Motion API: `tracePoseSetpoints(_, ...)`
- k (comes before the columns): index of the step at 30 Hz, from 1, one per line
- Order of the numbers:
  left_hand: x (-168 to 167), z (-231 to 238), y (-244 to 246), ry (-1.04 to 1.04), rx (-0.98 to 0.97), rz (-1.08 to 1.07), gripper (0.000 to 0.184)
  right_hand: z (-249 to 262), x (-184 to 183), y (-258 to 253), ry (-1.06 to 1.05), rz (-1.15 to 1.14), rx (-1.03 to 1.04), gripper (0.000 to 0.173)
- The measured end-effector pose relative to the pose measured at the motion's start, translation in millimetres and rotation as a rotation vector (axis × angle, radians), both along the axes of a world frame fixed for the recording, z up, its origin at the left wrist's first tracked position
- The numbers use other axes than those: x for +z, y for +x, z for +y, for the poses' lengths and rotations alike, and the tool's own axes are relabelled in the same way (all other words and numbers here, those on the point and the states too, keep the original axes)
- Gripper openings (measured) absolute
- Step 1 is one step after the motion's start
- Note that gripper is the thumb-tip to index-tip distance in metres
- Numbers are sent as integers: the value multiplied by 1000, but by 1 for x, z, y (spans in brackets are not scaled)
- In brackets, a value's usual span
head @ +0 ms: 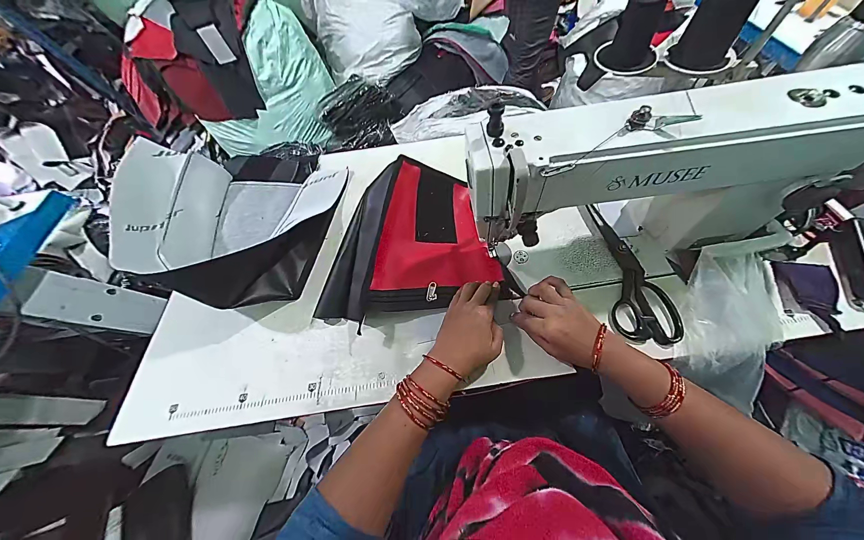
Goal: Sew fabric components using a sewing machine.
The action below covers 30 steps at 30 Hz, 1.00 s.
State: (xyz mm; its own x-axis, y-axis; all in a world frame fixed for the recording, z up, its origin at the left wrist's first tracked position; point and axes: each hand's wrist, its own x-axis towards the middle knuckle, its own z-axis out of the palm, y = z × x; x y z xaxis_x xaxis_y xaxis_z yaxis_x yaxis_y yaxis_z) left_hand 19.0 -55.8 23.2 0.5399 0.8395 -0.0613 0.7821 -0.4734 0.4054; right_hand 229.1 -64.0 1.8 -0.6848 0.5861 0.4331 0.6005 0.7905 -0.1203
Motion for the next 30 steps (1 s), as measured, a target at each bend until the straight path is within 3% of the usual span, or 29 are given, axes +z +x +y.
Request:
tracePoseSetpoints(6, 9, 2, 2, -74, -15, 95, 68, 5, -1, -11, 44, -94, -61, 18)
tracePoseSetpoints(9, 12, 4, 5, -80, 21, 77, 63, 8, 1, -16, -141, 41, -163, 23)
tracePoseSetpoints(13, 13, 11, 15, -63, 112, 23, 42, 10, 19, -18, -485, 144, -222, 25)
tracePoseSetpoints(15, 11, 13, 22, -18, 141, 9, 40, 8, 20, -19, -501, 180, -229, 25)
tracePoseSetpoints(18, -11, 11, 25, 211, 125, -73, 28, 7, 18, -15, -526, 313, -262, 27)
tracePoseSetpoints(21, -30, 11, 23, 435, 113, -151, 25, 11, 20, -17, -601, 487, -471, 28)
tracePoseSetpoints(24, -34, 9, 21, 472, 123, -187, 26, 17, 26, -29, -779, 414, -620, 38)
tracePoseSetpoints(30, -37, 10, 19, 481, 163, -267, 30, 16, 31, -41, -786, 433, -778, 27)
